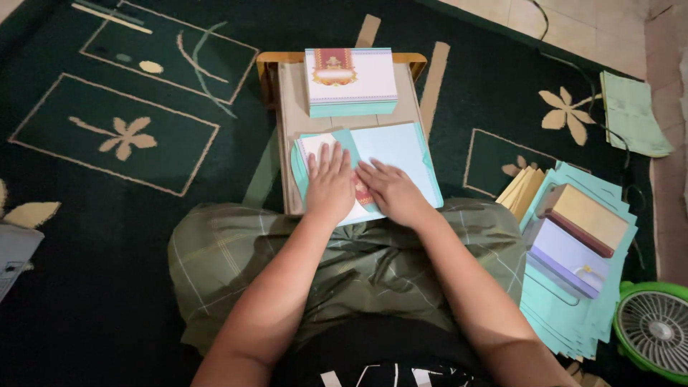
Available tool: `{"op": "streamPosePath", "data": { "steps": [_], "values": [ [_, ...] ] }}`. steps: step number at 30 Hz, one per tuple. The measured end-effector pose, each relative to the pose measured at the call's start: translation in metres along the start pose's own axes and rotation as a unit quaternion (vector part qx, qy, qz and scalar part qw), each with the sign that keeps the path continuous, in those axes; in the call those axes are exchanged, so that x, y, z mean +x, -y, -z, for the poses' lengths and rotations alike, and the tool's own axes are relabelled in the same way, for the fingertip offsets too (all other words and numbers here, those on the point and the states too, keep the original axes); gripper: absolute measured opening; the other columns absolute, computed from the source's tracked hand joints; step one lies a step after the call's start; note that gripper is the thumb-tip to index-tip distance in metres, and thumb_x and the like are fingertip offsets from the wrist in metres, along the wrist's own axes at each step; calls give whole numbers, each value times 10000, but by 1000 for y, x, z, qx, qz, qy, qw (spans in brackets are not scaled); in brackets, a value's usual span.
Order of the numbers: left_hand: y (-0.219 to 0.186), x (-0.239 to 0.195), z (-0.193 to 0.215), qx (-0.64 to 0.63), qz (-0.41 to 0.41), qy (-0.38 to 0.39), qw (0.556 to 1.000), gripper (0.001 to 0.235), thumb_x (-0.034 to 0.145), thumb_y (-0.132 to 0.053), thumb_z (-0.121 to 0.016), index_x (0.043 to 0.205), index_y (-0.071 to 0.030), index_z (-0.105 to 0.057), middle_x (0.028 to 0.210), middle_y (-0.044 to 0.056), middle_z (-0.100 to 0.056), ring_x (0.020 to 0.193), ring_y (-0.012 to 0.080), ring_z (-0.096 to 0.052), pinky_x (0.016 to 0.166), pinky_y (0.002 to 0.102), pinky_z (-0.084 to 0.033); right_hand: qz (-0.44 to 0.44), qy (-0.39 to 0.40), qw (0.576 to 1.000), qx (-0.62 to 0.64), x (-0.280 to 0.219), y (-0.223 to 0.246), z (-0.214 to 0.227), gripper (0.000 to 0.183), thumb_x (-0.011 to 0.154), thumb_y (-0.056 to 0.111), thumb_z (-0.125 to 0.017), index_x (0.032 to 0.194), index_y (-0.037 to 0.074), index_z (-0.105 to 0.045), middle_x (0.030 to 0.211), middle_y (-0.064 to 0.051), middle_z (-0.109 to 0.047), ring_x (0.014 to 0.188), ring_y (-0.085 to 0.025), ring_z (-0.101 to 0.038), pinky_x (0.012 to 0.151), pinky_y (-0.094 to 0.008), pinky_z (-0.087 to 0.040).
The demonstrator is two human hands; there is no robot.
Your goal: The person sits on the floor and repeatedly places a small rectangular insert into a light blue notebook cover, then closes the cover. They continue this process for multiple notebooks, stacking the completed items on a small wooden stand.
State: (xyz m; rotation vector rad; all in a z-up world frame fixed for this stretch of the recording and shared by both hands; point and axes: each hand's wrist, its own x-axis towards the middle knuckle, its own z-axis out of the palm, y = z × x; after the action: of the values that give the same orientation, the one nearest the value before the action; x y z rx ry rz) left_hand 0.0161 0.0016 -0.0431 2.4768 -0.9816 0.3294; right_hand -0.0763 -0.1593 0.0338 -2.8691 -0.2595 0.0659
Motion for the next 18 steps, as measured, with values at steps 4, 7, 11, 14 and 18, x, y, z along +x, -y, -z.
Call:
{"op": "streamPosePath", "data": {
  "steps": [4, 7, 11, 14, 18],
  "values": [
    [-1, 4, -4, 5, 8, 9, 1000, 638, 914, -241, -537, 1496, 11, -473, 1605, 203, -413, 1519, 399, -306, 1241, 606, -130, 0, 7, 1000, -22, 42, -17, -8, 559, 1071, 237, -391, 1622, 168, -324, 1679, -53, -334, 1554, -319, -262, 1230, -548, -224],
    [-1, 3, -3, 7, 12, 13, 1000, 662, 891, -237, -551, 1493, 25, -466, 1603, 204, -417, 1517, 395, -311, 1237, 609, -140, 5, 5, 1000, -25, 66, -26, -14, 570, 1065, 229, -388, 1622, 132, -315, 1675, -99, -335, 1563, -331, -244, 1243, -565, -194],
    [-3, 7, 9, -4, 28, 25, 999, 676, 866, -240, -583, 1478, 28, -483, 1603, 199, -417, 1518, 381, -319, 1245, 601, -146, 16, -2, 999, -40, 63, -27, -19, 617, 1032, 200, -411, 1633, 135, -286, 1675, -106, -327, 1553, -336, -266, 1236, -561, -226],
    [-2, 10, 9, -24, 40, 19, 999, 675, 847, -209, -601, 1462, 44, -486, 1592, 212, -424, 1507, 381, -342, 1236, 602, -179, 25, -6, 998, -60, 29, -17, -18, 643, 1013, 192, -441, 1635, 150, -285, 1675, -76, -332, 1545, -317, -286, 1222, -531, -266],
    [0, 14, -4, -27, 67, -7, 997, 524, 872, -115, -535, 1375, 29, -545, 1515, 218, -506, 1452, 366, -434, 1203, 590, -263, 19, 10, 999, -27, -32, 6, -5, 660, 997, 147, -454, 1632, 138, -275, 1677, -71, -325, 1541, -344, -270, 1202, -558, -265]
  ]
}}
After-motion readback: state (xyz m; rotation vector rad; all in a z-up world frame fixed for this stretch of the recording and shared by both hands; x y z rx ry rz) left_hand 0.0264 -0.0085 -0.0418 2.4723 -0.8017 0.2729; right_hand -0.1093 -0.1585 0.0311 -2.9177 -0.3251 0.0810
